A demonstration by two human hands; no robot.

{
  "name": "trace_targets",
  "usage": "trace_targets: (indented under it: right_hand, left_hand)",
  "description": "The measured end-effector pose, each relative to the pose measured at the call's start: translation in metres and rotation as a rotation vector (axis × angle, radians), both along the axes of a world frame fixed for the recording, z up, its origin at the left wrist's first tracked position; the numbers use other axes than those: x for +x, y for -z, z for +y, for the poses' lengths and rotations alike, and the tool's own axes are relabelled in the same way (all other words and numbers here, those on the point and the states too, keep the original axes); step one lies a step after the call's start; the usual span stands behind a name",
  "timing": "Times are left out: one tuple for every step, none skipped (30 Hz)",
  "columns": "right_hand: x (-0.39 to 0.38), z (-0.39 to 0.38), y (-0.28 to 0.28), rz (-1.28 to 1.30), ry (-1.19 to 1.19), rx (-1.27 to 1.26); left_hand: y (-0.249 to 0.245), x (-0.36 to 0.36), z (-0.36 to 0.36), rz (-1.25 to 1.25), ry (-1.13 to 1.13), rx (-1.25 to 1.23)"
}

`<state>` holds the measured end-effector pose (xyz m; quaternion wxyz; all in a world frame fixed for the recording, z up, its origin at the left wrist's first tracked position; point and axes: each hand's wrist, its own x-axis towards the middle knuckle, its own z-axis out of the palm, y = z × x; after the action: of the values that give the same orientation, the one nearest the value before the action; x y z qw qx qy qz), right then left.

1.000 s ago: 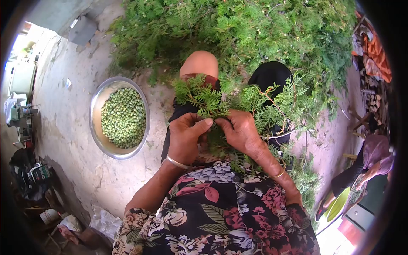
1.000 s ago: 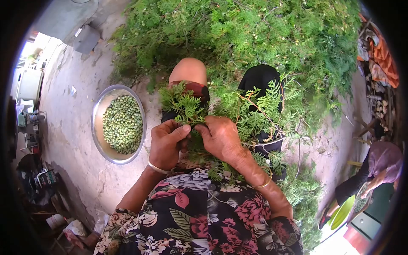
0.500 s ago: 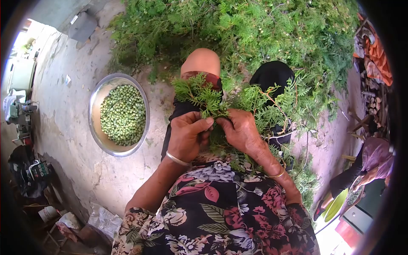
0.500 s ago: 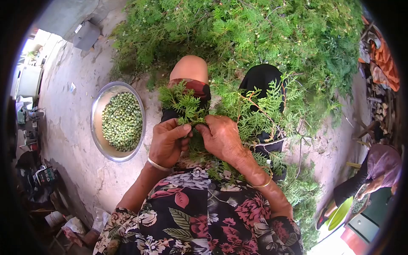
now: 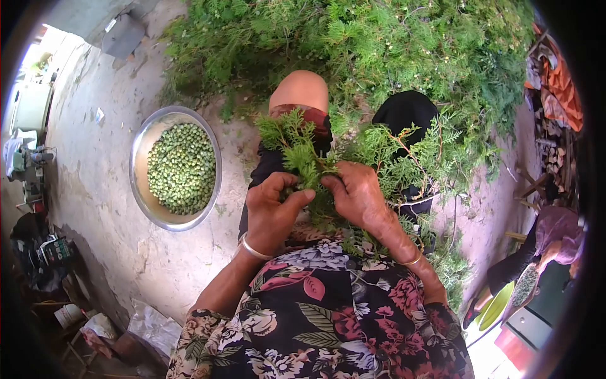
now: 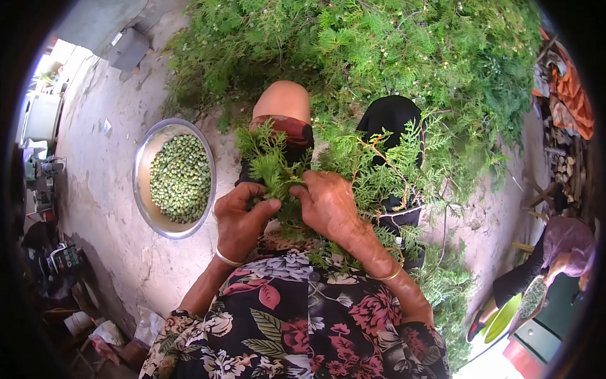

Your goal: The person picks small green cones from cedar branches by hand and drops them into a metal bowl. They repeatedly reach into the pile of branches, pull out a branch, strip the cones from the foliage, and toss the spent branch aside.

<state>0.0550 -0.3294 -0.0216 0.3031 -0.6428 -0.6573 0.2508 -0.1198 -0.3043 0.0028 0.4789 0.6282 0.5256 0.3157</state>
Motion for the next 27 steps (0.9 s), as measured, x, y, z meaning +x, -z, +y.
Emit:
trace_targets:
  right_hand:
    - [0.000, 0.000, 0.007, -0.029, 0.038, 0.023]
    - [0.000, 0.000, 0.011, -0.057, 0.079, 0.045]
    - [0.001, 0.000, 0.010, -0.057, 0.079, 0.045]
    - [0.001, 0.001, 0.007, 0.003, 0.085, 0.025]
    - [0.000, 0.001, 0.004, 0.065, 0.089, 0.004]
    - [0.000, 0.001, 0.002, 0.067, 0.083, 0.004]
    - [0.002, 0.002, 0.000, 0.080, 0.047, 0.028]
    - [0.004, 0.003, -0.002, 0.091, 0.014, 0.051]
    - [0.008, 0.003, -0.006, 0.090, 0.016, 0.051]
    - [0.015, 0.003, -0.010, 0.137, -0.017, -0.009]
    - [0.019, 0.002, -0.015, 0.183, -0.048, -0.070]
    - [0.021, 0.001, -0.020, 0.183, -0.042, -0.076]
    - [0.023, 0.000, -0.026, 0.296, 0.004, -0.084]
    - [0.025, -0.001, -0.031, 0.409, 0.049, -0.089]
    - [0.029, -0.003, -0.035, 0.388, 0.055, -0.108]
    - [0.031, -0.004, -0.040, 0.388, 0.057, -0.110]
    - [0.032, -0.005, -0.044, 0.345, 0.061, -0.045]
    - [0.033, -0.007, -0.049, 0.302, 0.066, 0.018]
    - [0.035, -0.010, -0.055, 0.282, 0.068, -0.031]
    - [0.038, -0.013, -0.054, 0.281, 0.072, -0.031]
    - [0.042, -0.015, -0.053, 0.238, 0.027, 0.028]
    - [0.045, -0.019, -0.052, 0.194, -0.017, 0.086]
    - [0.050, -0.023, -0.052, 0.124, -0.108, 0.093]
    - [0.052, -0.028, -0.054, 0.123, -0.100, 0.092]
    - [0.052, -0.032, -0.059, 0.060, -0.198, 0.030]
    - [0.052, -0.037, -0.062, -0.004, -0.299, -0.032]
    - [0.053, -0.041, -0.058, -0.046, -0.366, -0.081]
  left_hand:
    - [-0.003, -0.004, -0.003, -0.066, 0.002, -0.046]
    - [-0.006, -0.007, -0.003, -0.131, 0.008, -0.093]
    - [-0.012, -0.009, -0.002, -0.131, 0.008, -0.093]
    - [-0.019, -0.012, 0.000, -0.294, 0.011, -0.257]
    - [-0.023, -0.015, 0.001, -0.456, 0.010, -0.421]
    - [-0.022, -0.016, 0.003, -0.455, 0.004, -0.419]
    - [-0.018, -0.017, 0.007, -0.652, -0.005, -0.581]
    - [-0.012, -0.018, 0.010, -0.849, -0.011, -0.743]
    - [-0.004, -0.023, 0.012, -0.941, 0.046, -0.817]
    - [-0.001, -0.027, 0.012, -0.939, 0.049, -0.822]
    - [0.001, -0.029, 0.012, -1.085, -0.022, -0.870]
    - [0.003, -0.034, 0.013, -1.230, -0.097, -0.916]
    - [0.011, -0.048, 0.017, -1.185, -0.108, -0.861]
    - [0.014, -0.062, 0.024, -1.134, -0.122, -0.790]
    - [0.017, -0.077, 0.033, -1.016, -0.133, -0.663]
    - [0.020, -0.092, 0.041, -0.884, -0.281, -0.530]
    - [0.020, -0.108, 0.050, -0.831, -0.264, -0.381]
    - [0.022, -0.127, 0.061, -0.722, -0.314, -0.274]
    - [0.029, -0.145, 0.068, -0.478, -0.342, -0.090]
    - [0.027, -0.157, 0.073, -0.214, -0.377, 0.025]
    - [0.028, -0.165, 0.077, 0.037, -0.378, 0.115]
    - [0.030, -0.175, 0.082, 0.286, -0.373, 0.204]
    - [0.033, -0.186, 0.086, 0.785, -0.336, 0.409]
    - [0.032, -0.184, 0.086, 0.782, -0.329, 0.411]
    - [0.029, -0.181, 0.084, 0.730, -0.335, 0.375]
    - [0.028, -0.177, 0.082, 0.679, -0.345, 0.338]
    - [0.035, -0.173, 0.081, 0.392, -0.371, 0.206]
